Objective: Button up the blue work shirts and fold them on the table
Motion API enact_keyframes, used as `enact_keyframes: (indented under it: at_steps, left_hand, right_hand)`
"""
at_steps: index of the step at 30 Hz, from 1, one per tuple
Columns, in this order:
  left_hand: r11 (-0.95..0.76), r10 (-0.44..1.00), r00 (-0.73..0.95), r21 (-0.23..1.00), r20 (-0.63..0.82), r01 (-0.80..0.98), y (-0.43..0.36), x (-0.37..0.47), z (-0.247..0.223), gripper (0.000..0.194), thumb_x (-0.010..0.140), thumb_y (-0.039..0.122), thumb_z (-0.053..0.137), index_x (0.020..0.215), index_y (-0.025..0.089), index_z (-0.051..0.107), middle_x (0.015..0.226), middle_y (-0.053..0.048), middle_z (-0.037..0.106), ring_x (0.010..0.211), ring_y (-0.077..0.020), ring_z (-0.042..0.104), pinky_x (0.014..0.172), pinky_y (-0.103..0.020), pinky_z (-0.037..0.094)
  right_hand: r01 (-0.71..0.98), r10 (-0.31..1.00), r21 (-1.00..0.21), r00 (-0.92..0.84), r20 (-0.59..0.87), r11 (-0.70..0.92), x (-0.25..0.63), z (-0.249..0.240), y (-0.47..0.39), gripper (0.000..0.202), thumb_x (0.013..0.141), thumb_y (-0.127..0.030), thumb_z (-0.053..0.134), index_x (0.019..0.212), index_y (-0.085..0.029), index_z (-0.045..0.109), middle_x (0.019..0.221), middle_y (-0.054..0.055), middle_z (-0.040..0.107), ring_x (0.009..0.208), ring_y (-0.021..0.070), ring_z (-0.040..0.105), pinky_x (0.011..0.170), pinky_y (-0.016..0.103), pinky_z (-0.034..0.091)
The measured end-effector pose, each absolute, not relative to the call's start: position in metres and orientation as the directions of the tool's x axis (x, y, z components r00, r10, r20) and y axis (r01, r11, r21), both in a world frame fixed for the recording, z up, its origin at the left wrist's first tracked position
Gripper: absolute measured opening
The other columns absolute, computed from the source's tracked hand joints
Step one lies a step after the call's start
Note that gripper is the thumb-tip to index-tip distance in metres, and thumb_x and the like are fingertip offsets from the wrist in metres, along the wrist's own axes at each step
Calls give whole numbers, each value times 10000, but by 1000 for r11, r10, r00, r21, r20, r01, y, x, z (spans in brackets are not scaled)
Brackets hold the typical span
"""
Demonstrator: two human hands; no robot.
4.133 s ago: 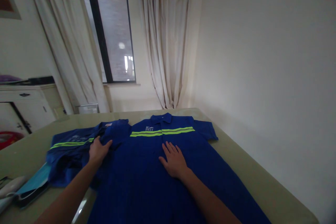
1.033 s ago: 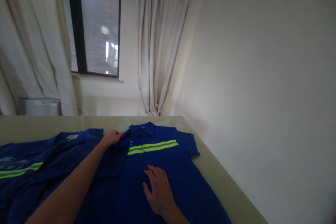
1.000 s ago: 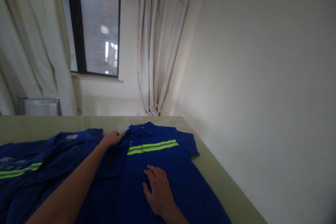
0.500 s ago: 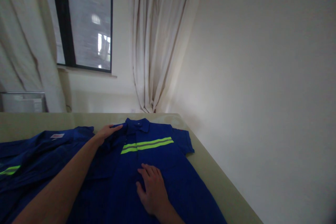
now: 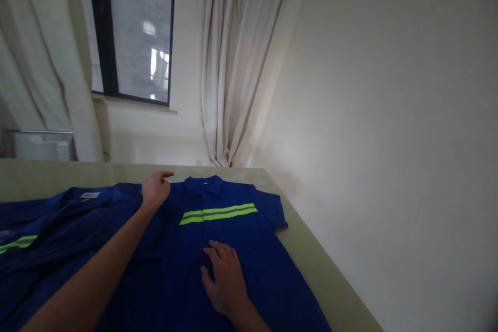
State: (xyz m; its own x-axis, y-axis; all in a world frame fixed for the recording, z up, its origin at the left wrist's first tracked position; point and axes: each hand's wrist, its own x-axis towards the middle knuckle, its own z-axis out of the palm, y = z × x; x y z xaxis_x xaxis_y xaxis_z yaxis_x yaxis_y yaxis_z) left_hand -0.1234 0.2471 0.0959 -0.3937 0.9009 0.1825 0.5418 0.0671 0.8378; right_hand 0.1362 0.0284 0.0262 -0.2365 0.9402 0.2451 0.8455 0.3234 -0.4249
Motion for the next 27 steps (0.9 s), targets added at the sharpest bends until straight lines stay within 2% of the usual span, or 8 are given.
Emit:
enact_keyframes:
  at_steps: [4,8,10,13,17,19,22,27]
  left_hand:
    - [-67,921,-185,608,342,791,206,-129,76,351,824,223,544,1140,222,698,1201,-128,680,1228,-355,567,1072,-447,409]
    - [-210,974,139,493,176,844,163,-133,38,467,758,459,686,1167,236,706,1218,-121,686,1131,-346,621,1016,-418,460]
    - [-191,981,144,538,128,821,153,-136,28,427,748,476,698,1103,239,729,1261,-122,670,1169,-361,599,1056,-448,430]
    - [-147,987,75,635,140,758,156,-143,33,216,809,406,637,906,243,739,1067,-84,734,1086,-312,647,1058,-406,437]
    - [-159,983,47,693,178,703,163,-148,53,410,926,512,463,1035,232,742,1081,-73,770,1105,-280,678,1019,-345,489]
    - [-170,982,59,702,180,691,154,-145,55,480,894,577,512,1104,217,749,1195,-94,756,1206,-301,647,1070,-366,466]
    - [-258,960,136,580,245,773,123,-137,43,554,812,553,644,1257,233,717,1423,-110,641,1376,-346,526,1199,-447,330]
    - [-276,949,207,302,238,913,67,-131,5,614,930,548,471,1484,289,536,1594,-77,448,1481,-321,400,1238,-509,270]
  right_hand:
    - [831,936,-442,-245,252,336,136,25,30,380,980,-348,553,1358,-326,579,1457,18,580,1351,268,500,1165,469,358]
    - [834,931,-429,-254,261,348,135,28,30,381,977,-342,550,1355,-311,585,1452,31,584,1351,263,499,1164,465,355]
    - [836,930,-423,-256,264,351,135,29,30,379,973,-347,554,1348,-305,592,1446,36,589,1344,265,506,1158,465,360]
    - [831,926,-425,-255,280,358,135,28,30,366,969,-346,559,1330,-301,603,1430,34,602,1328,260,519,1150,456,366]
    - [818,921,-443,-247,302,366,135,26,31,360,967,-327,551,1319,-285,616,1412,50,616,1316,261,531,1135,446,376]
    - [814,918,-446,-250,307,371,134,26,32,357,966,-328,551,1311,-275,623,1407,58,619,1311,262,535,1129,445,379]
    - [807,915,-454,-251,317,378,134,28,31,353,959,-323,559,1301,-270,632,1394,57,629,1301,257,542,1127,438,378]
    - [788,914,-483,-243,325,381,134,31,34,343,939,-318,593,1270,-255,656,1362,65,647,1282,265,555,1107,442,396]
